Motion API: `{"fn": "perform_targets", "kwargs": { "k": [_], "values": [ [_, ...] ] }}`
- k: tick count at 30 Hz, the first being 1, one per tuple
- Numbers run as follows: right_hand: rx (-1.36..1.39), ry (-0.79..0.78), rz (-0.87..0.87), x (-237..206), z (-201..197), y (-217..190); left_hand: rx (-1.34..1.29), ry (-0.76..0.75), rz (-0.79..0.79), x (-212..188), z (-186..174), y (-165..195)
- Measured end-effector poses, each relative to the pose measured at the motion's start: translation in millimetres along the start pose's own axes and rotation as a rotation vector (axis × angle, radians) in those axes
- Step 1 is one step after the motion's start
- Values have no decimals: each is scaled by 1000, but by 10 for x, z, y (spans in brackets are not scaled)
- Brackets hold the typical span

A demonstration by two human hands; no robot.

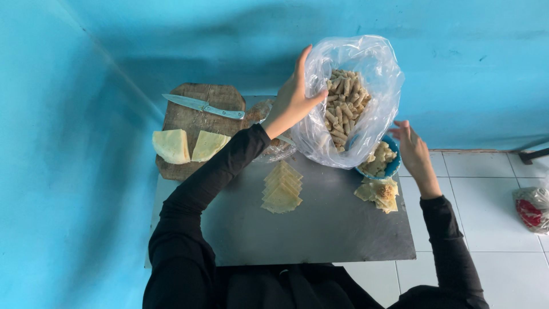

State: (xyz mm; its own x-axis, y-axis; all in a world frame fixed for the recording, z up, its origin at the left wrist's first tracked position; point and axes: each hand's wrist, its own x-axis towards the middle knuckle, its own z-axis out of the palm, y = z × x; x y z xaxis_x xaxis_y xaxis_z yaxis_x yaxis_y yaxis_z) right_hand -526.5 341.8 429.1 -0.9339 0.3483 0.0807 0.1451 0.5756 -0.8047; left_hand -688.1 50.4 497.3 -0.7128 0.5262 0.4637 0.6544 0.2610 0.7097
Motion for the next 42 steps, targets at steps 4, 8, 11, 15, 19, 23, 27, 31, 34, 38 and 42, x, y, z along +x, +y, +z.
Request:
{"fn": "perform_targets", "kwargs": {
  "k": [4,8,11,15,19,23,27,31,34,38,42],
  "values": [
    [-48,21,7,-199,32,65,-5,51,57,-31,9,100],
    [-39,6,12,-323,0,21,61,108,134,-44,-53,205],
    [-363,209,-341,-592,11,27,-12,16,-89,-92,-104,295],
    [-489,293,-762,-1747,288,65,-161,104,75,-100,-72,375],
    [-463,-6,-1012,-2690,818,-20,-263,102,-121,37,135,261],
    [-521,-76,-881,-2865,1114,-162,-503,127,-300,177,262,165],
    [-609,47,-881,-2797,1196,-254,-306,199,-141,293,309,118],
    [-600,10,-871,-2724,1208,-274,-342,142,-104,359,242,183],
    [-563,1,-854,-2674,1158,-247,-444,89,-162,384,147,265],
    [-550,27,-834,-2559,1182,-195,-404,31,-345,471,72,381],
    [-545,70,-848,-2502,1244,-169,-448,22,-327,613,61,466]
  ]
}}
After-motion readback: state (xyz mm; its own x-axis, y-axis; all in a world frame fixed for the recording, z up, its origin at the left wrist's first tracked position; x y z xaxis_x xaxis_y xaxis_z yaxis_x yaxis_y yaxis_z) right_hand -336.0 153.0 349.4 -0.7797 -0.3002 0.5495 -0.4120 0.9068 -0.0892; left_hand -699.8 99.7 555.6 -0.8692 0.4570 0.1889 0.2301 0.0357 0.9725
